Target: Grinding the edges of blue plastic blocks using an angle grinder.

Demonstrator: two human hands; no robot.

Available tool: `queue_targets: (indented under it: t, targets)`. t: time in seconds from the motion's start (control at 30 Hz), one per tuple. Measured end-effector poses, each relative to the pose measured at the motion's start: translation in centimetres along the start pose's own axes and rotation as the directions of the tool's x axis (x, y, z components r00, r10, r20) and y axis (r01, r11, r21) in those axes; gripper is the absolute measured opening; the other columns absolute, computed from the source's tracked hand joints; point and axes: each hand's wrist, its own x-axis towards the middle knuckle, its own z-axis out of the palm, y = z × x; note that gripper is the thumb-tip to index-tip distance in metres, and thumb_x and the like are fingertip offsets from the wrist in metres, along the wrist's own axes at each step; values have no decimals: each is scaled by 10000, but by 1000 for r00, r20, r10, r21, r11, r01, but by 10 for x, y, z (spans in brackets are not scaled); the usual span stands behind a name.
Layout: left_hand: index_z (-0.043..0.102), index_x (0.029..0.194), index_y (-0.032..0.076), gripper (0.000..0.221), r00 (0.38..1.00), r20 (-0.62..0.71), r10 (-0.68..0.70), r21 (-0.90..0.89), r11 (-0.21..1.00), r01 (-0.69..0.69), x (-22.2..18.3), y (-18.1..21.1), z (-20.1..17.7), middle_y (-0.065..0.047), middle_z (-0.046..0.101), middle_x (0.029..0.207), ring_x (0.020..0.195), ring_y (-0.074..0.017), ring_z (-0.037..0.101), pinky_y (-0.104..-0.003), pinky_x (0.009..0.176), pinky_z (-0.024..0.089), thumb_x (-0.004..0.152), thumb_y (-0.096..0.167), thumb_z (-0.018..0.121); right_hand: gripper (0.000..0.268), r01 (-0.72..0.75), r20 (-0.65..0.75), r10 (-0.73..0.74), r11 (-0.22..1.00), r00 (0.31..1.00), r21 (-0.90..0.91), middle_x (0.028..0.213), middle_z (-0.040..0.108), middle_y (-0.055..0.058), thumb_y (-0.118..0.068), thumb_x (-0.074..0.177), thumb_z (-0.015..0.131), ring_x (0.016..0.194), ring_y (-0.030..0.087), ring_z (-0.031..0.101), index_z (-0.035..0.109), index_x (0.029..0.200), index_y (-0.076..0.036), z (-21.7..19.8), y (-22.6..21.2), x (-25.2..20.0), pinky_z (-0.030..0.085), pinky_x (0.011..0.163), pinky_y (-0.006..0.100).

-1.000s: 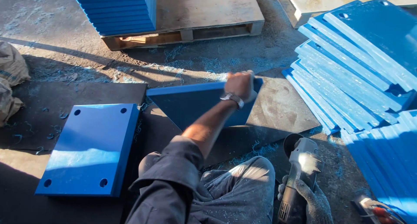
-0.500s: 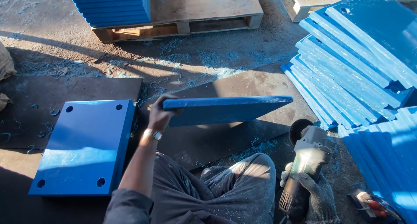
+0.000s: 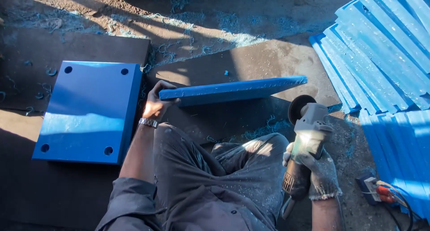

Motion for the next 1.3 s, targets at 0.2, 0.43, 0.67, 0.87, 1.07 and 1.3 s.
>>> queue_targets:
  t: [0.2,0.43,0.67,0.87,1.07,1.3]
  targets:
    - [651,1030,97,518,998,57,5,-88,996,0,-11,0,1,-8,670,1104,1078,-135,652,-323,938,590,608,-110,870,587,42,44,-44,998,998,36,1009,700,236,-186,792,796,832,320,733,571,1239,121,-21,17,27,633,698,451]
    - [650,1079,62,488,992,-48,113,255,962,-97,-23,-3,7,-36,694,1052,996,-143,659,-298,922,541,679,-3,924,539,4,-112,-10,999,994,-52,966,704,186,-132,768,828,774,277,730,592,1214,57,-42,-4,51,624,652,419]
    - [635,1086,52,468,988,22,153,235,960,-154,-42,-16,0,-42,670,1075,987,-147,653,-293,893,549,693,15,886,525,-90,-251,60,990,966,-108,911,707,128,-64,728,852,716,231,729,614,1194,-28,-42,-29,80,618,592,386]
    - [635,1125,56,453,986,38,161,-90,984,-157,-42,-34,-9,-41,673,1122,1052,-147,672,-304,957,569,727,30,848,507,-95,-259,32,967,965,-237,907,716,119,-49,720,850,726,237,739,626,1175,-32,-56,-27,87,637,599,395]
    - [622,1165,36,430,989,31,144,-8,990,-144,-48,-44,-22,-64,677,1147,1057,-169,678,-315,934,593,804,47,856,463,-67,-200,24,975,979,-211,881,715,109,-56,739,844,724,225,739,629,1148,-41,-61,-17,89,638,607,385]
    - [628,1224,-16,616,992,83,92,-319,946,-61,-46,-55,-21,-125,658,1189,1047,-250,703,-441,914,620,719,195,910,399,-94,-202,41,961,978,-259,814,704,116,-47,738,829,659,226,718,648,1090,6,-53,-14,93,602,561,385]
